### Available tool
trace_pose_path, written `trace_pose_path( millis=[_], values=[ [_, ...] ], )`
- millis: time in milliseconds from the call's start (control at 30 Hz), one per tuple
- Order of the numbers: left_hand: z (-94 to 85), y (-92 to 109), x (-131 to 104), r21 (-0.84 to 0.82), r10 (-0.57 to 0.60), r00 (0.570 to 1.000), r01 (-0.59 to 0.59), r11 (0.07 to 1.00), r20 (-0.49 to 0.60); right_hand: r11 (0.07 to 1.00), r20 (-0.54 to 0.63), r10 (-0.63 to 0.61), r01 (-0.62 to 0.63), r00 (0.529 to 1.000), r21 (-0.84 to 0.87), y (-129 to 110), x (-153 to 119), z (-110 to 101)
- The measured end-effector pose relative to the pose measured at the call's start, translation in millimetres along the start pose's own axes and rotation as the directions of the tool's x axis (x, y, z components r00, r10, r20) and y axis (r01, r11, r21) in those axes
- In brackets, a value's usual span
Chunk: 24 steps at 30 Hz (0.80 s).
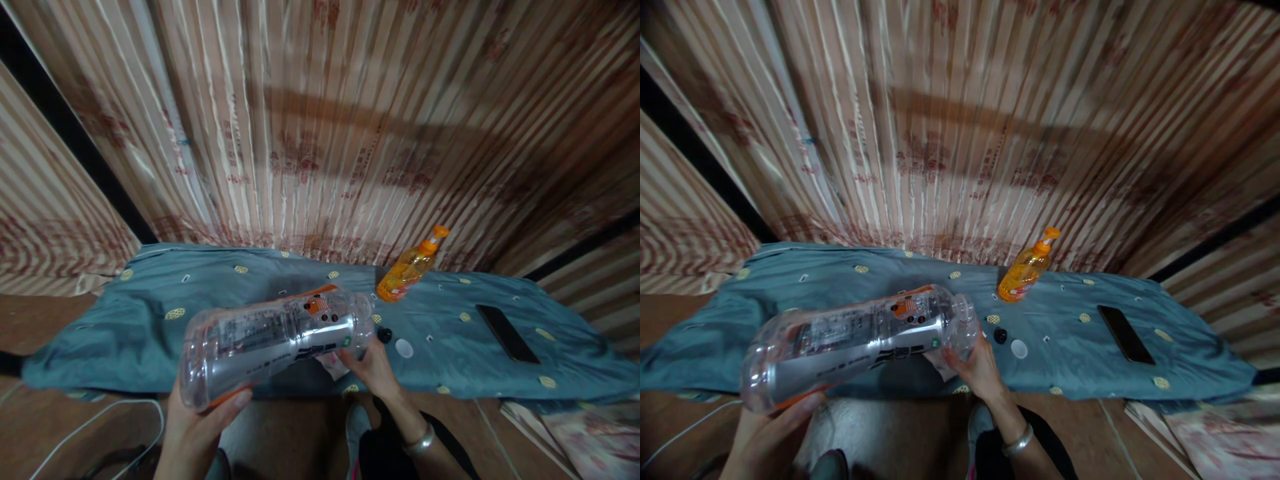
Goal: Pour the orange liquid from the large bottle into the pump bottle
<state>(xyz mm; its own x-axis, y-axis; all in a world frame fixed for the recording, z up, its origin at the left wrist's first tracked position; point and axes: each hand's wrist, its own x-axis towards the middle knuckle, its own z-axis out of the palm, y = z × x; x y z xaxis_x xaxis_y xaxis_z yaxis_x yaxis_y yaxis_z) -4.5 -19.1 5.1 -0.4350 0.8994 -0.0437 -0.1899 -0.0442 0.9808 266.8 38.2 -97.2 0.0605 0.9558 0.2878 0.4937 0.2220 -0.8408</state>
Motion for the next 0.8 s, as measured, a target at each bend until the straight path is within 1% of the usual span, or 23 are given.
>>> trace_pose_path(
  millis=[200,367,567,667,800],
  values=[
    [-0.8,-1,1,0.023,0.042,0.999,-0.042,0.999,-0.010,1.000,0.001,0.010,-0.010,1.000,-0.001,-2,0,0],
    [-2.7,-3,0,-0.002,0.021,1.000,-0.021,1.000,-0.002,0.999,0.018,0.032,-0.032,0.999,0.029,-3,1,-1],
    [-10.9,-11,6,0.028,0.012,0.999,-0.013,1.000,0.033,0.999,0.010,0.031,-0.031,0.999,0.021,-3,1,-1],
    [-9.3,-10,4,-0.002,0.005,0.999,-0.005,1.000,0.036,0.999,0.003,0.033,-0.033,0.999,0.014,-3,1,-1],
    [-5.6,-7,1,-0.015,0.007,1.000,-0.007,1.000,0.011,0.999,0.021,0.027,-0.027,0.999,0.020,-3,0,-1]
  ],
)
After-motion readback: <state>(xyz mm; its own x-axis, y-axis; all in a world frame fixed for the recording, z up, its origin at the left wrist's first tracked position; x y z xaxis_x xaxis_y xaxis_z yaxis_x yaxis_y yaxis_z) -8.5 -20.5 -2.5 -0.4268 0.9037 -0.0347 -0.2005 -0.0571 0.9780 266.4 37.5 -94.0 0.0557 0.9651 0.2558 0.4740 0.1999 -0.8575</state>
